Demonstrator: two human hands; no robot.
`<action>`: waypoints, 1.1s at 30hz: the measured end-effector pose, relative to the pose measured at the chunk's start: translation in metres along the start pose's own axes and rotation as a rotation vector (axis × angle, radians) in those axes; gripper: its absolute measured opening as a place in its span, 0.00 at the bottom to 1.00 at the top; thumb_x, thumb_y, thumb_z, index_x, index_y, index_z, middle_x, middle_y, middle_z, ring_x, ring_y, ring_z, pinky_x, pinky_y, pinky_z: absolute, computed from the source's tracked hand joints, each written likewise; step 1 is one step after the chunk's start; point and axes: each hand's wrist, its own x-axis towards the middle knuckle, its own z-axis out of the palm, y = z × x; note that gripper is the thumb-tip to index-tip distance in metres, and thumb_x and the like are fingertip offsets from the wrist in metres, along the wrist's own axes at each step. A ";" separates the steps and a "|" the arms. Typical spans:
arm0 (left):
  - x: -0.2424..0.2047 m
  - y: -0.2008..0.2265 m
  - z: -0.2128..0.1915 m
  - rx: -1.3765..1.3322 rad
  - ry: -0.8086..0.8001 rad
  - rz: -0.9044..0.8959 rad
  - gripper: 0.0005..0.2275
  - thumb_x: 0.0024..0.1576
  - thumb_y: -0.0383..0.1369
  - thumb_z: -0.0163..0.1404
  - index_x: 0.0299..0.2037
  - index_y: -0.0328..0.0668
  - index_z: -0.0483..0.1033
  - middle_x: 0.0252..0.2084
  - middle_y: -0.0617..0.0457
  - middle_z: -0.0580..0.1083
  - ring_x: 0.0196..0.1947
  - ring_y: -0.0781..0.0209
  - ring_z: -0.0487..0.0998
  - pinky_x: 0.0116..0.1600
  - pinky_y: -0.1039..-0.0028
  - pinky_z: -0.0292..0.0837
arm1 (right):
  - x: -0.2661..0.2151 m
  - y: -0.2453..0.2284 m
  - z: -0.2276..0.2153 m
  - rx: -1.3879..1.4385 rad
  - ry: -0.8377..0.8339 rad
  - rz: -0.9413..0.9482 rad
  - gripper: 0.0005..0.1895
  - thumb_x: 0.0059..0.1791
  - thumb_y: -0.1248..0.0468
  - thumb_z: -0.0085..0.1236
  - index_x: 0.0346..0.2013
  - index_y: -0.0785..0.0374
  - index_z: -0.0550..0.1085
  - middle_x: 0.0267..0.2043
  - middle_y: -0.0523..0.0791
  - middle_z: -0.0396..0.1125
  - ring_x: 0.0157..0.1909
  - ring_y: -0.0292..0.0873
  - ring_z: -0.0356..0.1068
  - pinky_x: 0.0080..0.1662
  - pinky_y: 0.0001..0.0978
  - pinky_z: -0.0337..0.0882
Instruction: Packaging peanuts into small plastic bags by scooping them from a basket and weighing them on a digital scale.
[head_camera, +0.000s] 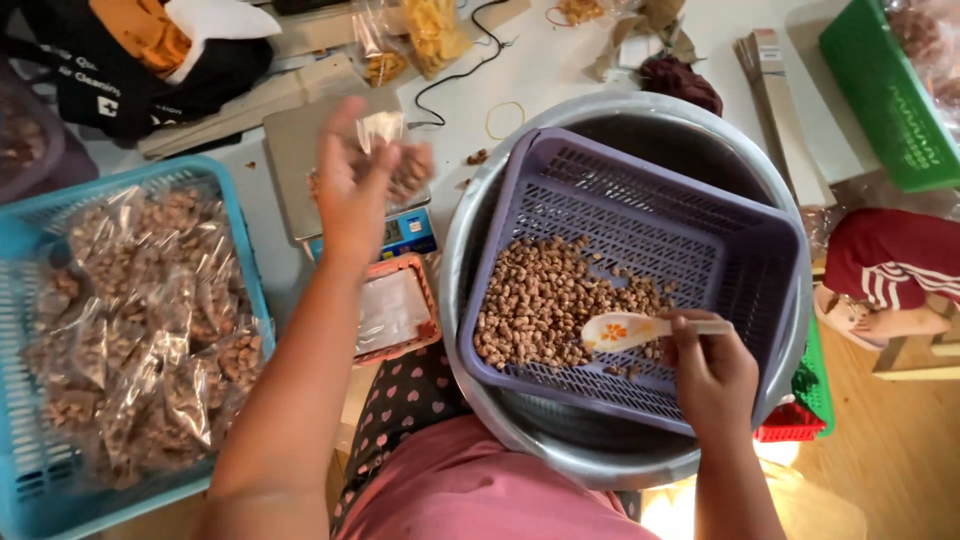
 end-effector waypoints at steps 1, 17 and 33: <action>-0.010 0.013 0.008 -0.318 -0.062 -0.186 0.06 0.64 0.30 0.53 0.47 0.47 0.69 0.41 0.58 0.77 0.39 0.70 0.82 0.46 0.76 0.84 | 0.002 0.002 -0.001 -0.080 0.007 -0.033 0.07 0.58 0.64 0.56 0.44 0.56 0.82 0.20 0.46 0.69 0.27 0.43 0.69 0.38 0.35 0.70; -0.129 0.046 0.043 0.228 -0.856 -0.421 0.30 0.51 0.31 0.63 0.66 0.60 0.68 0.56 0.50 0.80 0.59 0.44 0.78 0.62 0.53 0.74 | -0.004 0.030 0.028 -0.084 -0.059 0.046 0.10 0.54 0.61 0.58 0.32 0.62 0.80 0.22 0.49 0.73 0.28 0.51 0.74 0.38 0.44 0.72; -0.149 0.032 0.051 0.286 -1.075 -0.288 0.28 0.51 0.38 0.56 0.64 0.46 0.68 0.60 0.50 0.76 0.52 0.56 0.80 0.56 0.66 0.75 | 0.002 -0.062 -0.041 0.223 0.013 -0.112 0.06 0.63 0.70 0.49 0.49 0.70 0.74 0.32 0.45 0.67 0.30 0.33 0.62 0.38 0.21 0.65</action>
